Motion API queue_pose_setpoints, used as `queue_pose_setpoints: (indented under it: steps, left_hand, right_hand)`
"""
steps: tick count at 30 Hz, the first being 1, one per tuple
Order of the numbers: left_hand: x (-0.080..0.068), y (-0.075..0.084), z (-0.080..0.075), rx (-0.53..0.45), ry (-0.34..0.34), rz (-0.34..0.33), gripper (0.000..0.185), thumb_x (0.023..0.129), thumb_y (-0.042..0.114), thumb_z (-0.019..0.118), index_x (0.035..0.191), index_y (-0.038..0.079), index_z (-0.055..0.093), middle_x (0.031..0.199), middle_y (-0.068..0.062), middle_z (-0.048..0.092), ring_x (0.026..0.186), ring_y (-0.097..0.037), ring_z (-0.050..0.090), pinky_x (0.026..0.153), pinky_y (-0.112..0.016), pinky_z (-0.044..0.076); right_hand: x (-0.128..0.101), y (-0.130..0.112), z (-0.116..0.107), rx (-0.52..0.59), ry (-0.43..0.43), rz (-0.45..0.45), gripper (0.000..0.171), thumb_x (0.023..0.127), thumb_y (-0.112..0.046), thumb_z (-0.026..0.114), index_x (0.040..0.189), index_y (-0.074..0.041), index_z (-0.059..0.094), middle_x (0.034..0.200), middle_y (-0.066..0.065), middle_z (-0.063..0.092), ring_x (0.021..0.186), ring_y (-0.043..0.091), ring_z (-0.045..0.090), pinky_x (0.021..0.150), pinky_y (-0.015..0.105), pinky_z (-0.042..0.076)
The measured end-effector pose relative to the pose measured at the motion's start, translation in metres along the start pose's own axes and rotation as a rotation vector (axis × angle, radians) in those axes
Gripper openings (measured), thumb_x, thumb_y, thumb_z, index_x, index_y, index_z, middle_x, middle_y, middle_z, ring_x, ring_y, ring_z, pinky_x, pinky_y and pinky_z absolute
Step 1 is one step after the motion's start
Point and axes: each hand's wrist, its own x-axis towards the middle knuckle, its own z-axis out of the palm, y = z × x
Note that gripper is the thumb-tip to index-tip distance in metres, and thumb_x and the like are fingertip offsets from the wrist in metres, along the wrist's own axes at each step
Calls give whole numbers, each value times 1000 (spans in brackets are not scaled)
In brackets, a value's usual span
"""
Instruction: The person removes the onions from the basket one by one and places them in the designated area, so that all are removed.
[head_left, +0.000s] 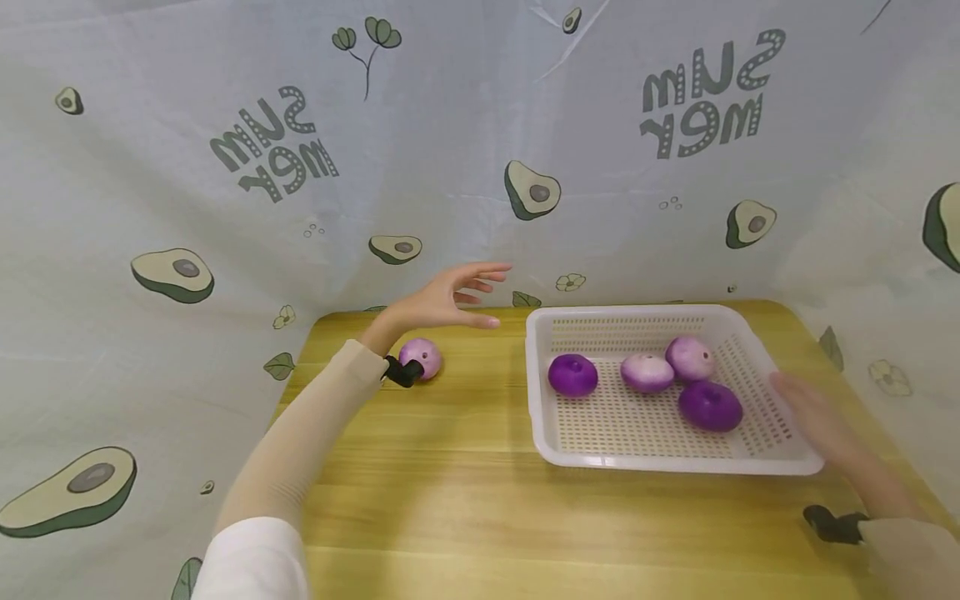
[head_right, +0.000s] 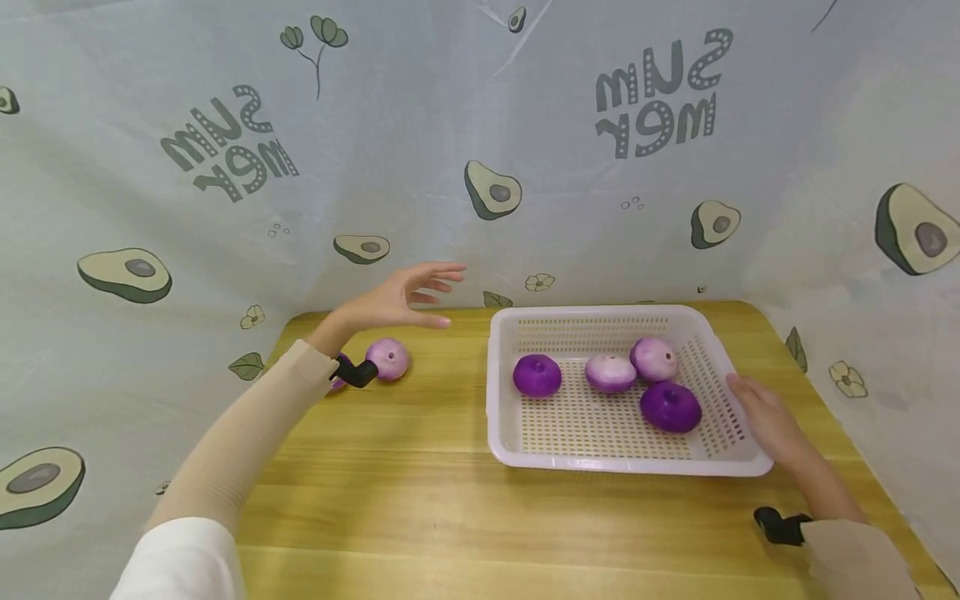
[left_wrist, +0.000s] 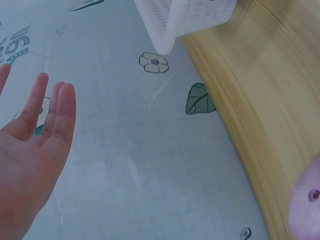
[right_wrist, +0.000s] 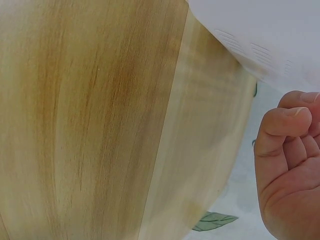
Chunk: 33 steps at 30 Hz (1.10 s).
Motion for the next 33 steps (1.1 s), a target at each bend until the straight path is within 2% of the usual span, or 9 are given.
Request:
queue_pose_setpoints:
  steps: [10,16,22,26,30,33]
  left_hand:
    - [52,7,45,-53,-109,62,80,85,18,80,154,21,39,148,0,46,128,-20,49,106,-35,43]
    - [75,5,70,-106,-166,54,79,88,15,77,155,17,36,151,-4,45,130,-19,49,107,-35,42]
    - [92,0,92,-140,-163,10,76,87,14,77,153,16,39,149,-5,46,128,-20,50,109,-39,41]
    - [103,0,109,-128,-150,-8,74,87,15,78,152,15,41,148,-5,48,127,-20,50,108,-36,42]
    - [114,-2,126,-120,-133,-32,72,87,16,79,150,14,44,148,-7,48,128,-19,50,108,-34,42]
    - [121,-6,140,-138,-125,-81,72,87,17,78,150,12,43,150,-12,45,130,-22,49,107,-32,42]
  right_hand:
    - [-2,-2,0,10,6,-25,72,109,-41,16,146,20,7,145,49,5,132,69,3,106,76,0]
    - [-4,-4,0,-2,15,-51,69,110,-38,16,144,23,11,143,50,8,131,69,5,106,76,1]
    - [-3,-4,-1,14,-14,-17,73,109,-42,15,145,21,7,145,49,4,132,68,1,105,76,-1]
    - [-3,-4,-2,28,-18,-7,73,109,-43,15,146,20,5,145,49,3,132,69,2,105,77,0]
    - [-4,-4,-1,25,8,-17,72,109,-41,16,144,22,9,144,50,6,131,69,5,106,76,2]
    - [-5,-4,-1,13,14,-12,72,109,-41,16,143,22,12,144,50,7,132,69,5,106,76,2]
